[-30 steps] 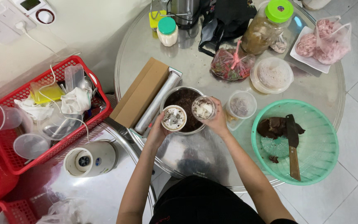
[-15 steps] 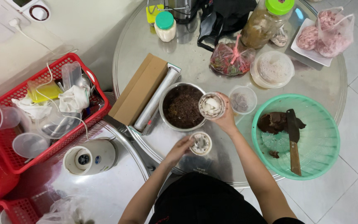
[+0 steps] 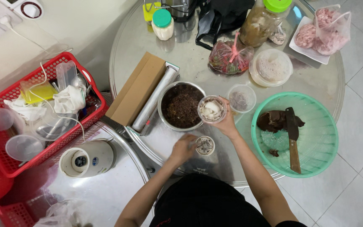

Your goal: The person fills a small plastic container with mushrooms and dark paste by hand, then closes the container with a white lid and repeats the process for another container.

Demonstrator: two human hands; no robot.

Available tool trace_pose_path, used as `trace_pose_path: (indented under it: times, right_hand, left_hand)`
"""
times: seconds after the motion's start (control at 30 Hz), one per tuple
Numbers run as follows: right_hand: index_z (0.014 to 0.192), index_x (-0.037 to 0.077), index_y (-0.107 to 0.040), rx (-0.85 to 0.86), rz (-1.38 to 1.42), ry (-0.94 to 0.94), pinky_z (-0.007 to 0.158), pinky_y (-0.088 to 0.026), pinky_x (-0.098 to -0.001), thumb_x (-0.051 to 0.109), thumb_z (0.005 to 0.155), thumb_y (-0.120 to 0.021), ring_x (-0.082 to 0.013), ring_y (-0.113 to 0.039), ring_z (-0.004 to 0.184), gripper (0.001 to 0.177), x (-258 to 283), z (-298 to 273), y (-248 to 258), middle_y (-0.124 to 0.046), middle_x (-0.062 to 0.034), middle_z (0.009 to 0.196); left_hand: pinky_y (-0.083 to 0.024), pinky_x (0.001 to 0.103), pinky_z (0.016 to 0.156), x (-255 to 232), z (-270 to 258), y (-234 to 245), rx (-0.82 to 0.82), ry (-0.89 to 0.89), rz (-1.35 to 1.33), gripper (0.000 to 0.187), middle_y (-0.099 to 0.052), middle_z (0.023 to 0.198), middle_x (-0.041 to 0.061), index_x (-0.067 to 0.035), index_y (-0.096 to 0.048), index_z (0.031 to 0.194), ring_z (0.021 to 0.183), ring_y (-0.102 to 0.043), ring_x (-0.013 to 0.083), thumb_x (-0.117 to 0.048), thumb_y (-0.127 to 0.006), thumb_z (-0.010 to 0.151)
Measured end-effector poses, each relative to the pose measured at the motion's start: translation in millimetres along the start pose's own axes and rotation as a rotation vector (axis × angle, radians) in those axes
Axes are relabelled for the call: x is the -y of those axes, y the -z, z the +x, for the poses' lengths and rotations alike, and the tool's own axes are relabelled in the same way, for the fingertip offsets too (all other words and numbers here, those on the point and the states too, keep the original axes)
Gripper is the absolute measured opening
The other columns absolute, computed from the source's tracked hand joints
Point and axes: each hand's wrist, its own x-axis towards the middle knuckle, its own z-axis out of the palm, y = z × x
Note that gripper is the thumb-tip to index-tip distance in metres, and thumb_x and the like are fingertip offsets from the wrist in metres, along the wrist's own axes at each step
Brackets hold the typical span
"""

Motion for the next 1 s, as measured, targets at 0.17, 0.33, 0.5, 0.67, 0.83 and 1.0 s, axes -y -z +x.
trace_pose_path:
  times: [0.17,0.33,0.5,0.67,0.83,1.0]
  right_hand:
    - [0.145,0.007,-0.043,0.118,-0.07,-0.044,0.117,-0.046,-0.0363,0.014,0.061,-0.097,-0.0203,-0.056,0.133,0.1,13.5,1.5,-6.8,-0.057,-0.0077,0.141]
    - [0.142,0.01,-0.052,0.194,-0.325,0.047,0.111,-0.048,-0.0372,0.013,0.062,-0.095,-0.023,-0.059,0.129,0.091,52.7,16.8,-14.6,-0.058,-0.0087,0.138]
    - [0.145,0.01,-0.051,0.202,-0.563,0.098,0.113,-0.045,-0.0383,0.009,0.063,-0.089,-0.0295,-0.052,0.134,0.091,61.0,28.6,-11.6,-0.053,-0.0115,0.143]
    - [0.144,0.009,-0.051,0.254,-0.462,0.093,0.115,-0.043,-0.0401,0.004,0.059,-0.087,-0.0301,-0.051,0.135,0.092,55.9,33.5,-6.9,-0.052,-0.012,0.141]
    - [0.142,0.011,-0.052,0.187,-0.296,0.086,0.112,-0.045,-0.037,0.009,0.064,-0.092,-0.0274,-0.054,0.131,0.087,41.5,41.4,-11.2,-0.053,-0.0099,0.139]
    - [0.141,0.009,-0.053,0.156,-0.478,0.184,0.115,-0.043,-0.0395,0.01,0.061,-0.096,-0.03,-0.052,0.135,0.091,41.7,52.8,-9.8,-0.054,-0.0112,0.141]
  left_hand:
    - [-0.041,0.046,0.113,-80.4,36.4,109.1,-0.164,-0.723,0.479,0.043,-0.061,0.142,0.004,-0.014,-0.065,0.127,0.135,-0.055,0.0221,-0.029,-0.08,0.089]
    - [-0.026,0.049,0.121,-108.0,84.9,138.6,0.165,-0.79,0.898,0.059,-0.056,0.141,0.0,-0.022,-0.063,0.129,0.14,-0.044,0.0188,-0.034,-0.081,0.074]
    - [-0.025,0.044,0.121,-92.7,106.1,126.7,0.191,-0.831,1.063,0.067,-0.052,0.145,-0.001,-0.021,-0.06,0.138,0.143,-0.042,0.0179,-0.032,-0.081,0.075]
    - [-0.035,0.037,0.115,-74.2,126.0,116.0,0.218,-0.895,1.0,0.032,-0.063,0.136,-0.005,-0.023,-0.065,0.121,0.142,-0.051,0.0154,-0.02,-0.075,0.091]
    - [-0.036,0.04,0.112,-80.3,125.6,127.1,0.194,-0.851,0.926,0.03,-0.067,0.126,-0.005,-0.023,-0.067,0.117,0.131,-0.055,0.014,-0.02,-0.072,0.088]
    - [-0.034,0.047,0.105,-93.1,129.5,132.2,0.028,-0.949,0.827,0.053,-0.069,0.121,0.0,-0.023,-0.065,0.119,0.122,-0.057,0.0159,-0.022,-0.074,0.066]
